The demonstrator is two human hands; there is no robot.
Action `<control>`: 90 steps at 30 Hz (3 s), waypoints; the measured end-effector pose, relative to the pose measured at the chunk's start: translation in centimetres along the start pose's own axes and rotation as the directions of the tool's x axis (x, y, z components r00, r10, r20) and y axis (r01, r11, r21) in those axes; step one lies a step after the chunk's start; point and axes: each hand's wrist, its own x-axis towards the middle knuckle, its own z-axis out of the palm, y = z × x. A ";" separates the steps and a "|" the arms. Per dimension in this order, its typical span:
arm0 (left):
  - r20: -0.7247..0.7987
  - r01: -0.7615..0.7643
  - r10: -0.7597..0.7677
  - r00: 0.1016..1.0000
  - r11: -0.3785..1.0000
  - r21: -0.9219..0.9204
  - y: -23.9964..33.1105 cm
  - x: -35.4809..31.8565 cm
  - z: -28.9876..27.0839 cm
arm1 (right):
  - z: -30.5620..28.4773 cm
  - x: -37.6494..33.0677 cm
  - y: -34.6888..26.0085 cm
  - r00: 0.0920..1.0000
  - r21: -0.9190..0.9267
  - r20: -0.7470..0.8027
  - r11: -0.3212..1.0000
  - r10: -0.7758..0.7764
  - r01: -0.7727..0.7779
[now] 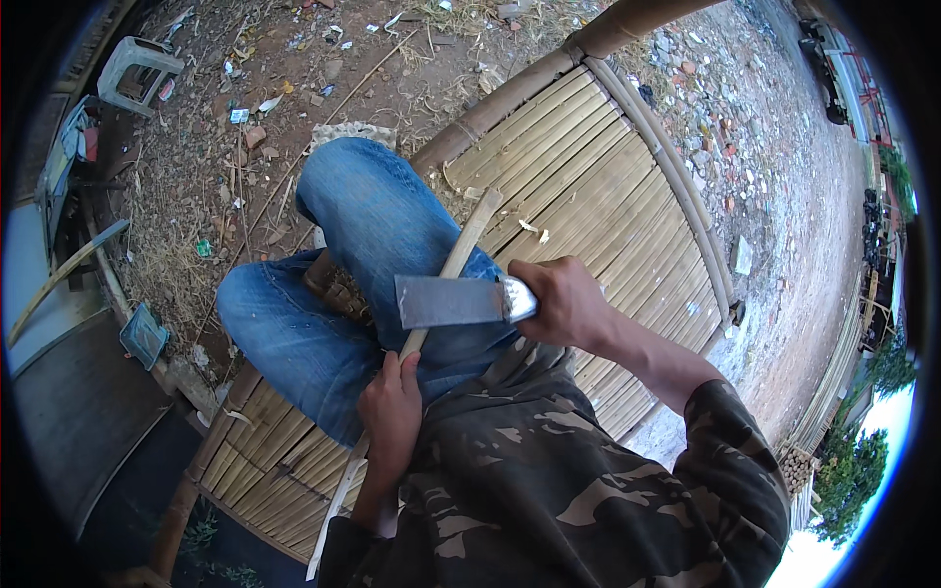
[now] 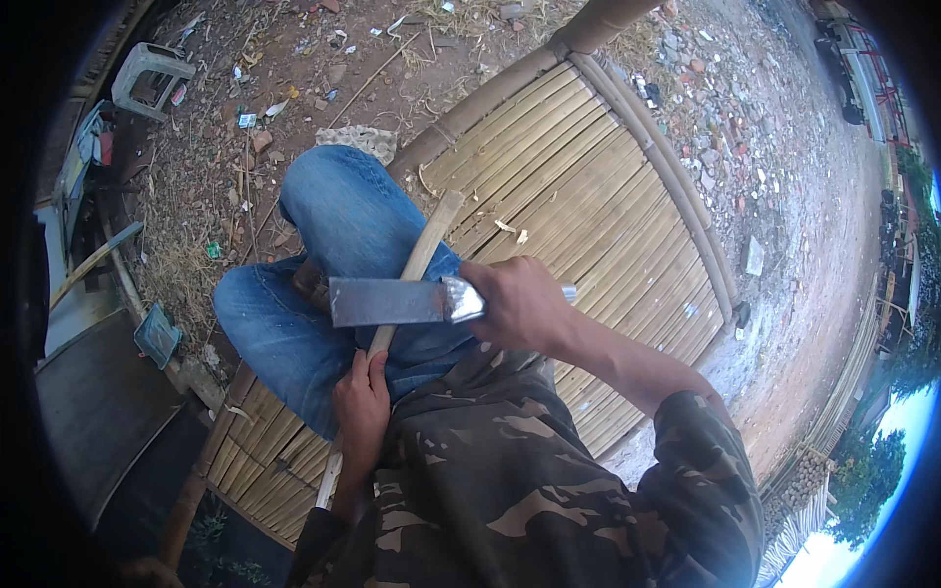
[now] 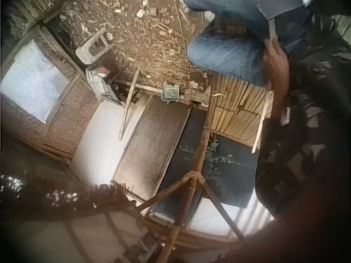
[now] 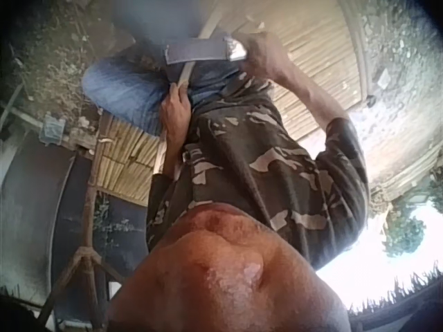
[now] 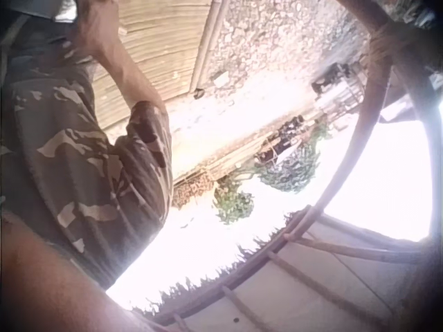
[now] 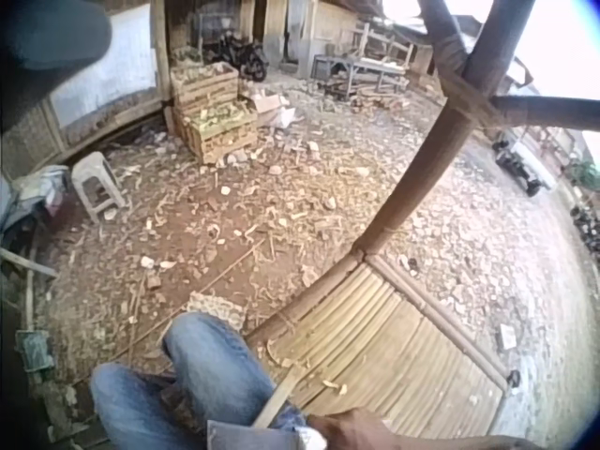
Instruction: Shaving and shaping a long strip of wood using a large knife while seated on a bamboo bench.
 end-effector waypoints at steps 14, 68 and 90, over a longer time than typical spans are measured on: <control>0.113 0.091 -0.077 0.991 0.988 -0.125 -0.6 0.4 0.0 | 2.2 1.1 2.1 0.969 -0.014 -0.034 0.969 0.245 -0.246; -0.046 -0.196 0.194 0.980 0.979 -0.056 0.7 3.1 -2.2 | 1.4 2.0 0.4 0.904 -0.104 0.129 0.913 0.407 -0.396; -0.078 -0.263 0.251 0.965 0.924 -0.279 4.9 9.5 2.6 | 0.2 0.5 -0.5 0.956 -0.169 0.030 0.944 0.293 -0.284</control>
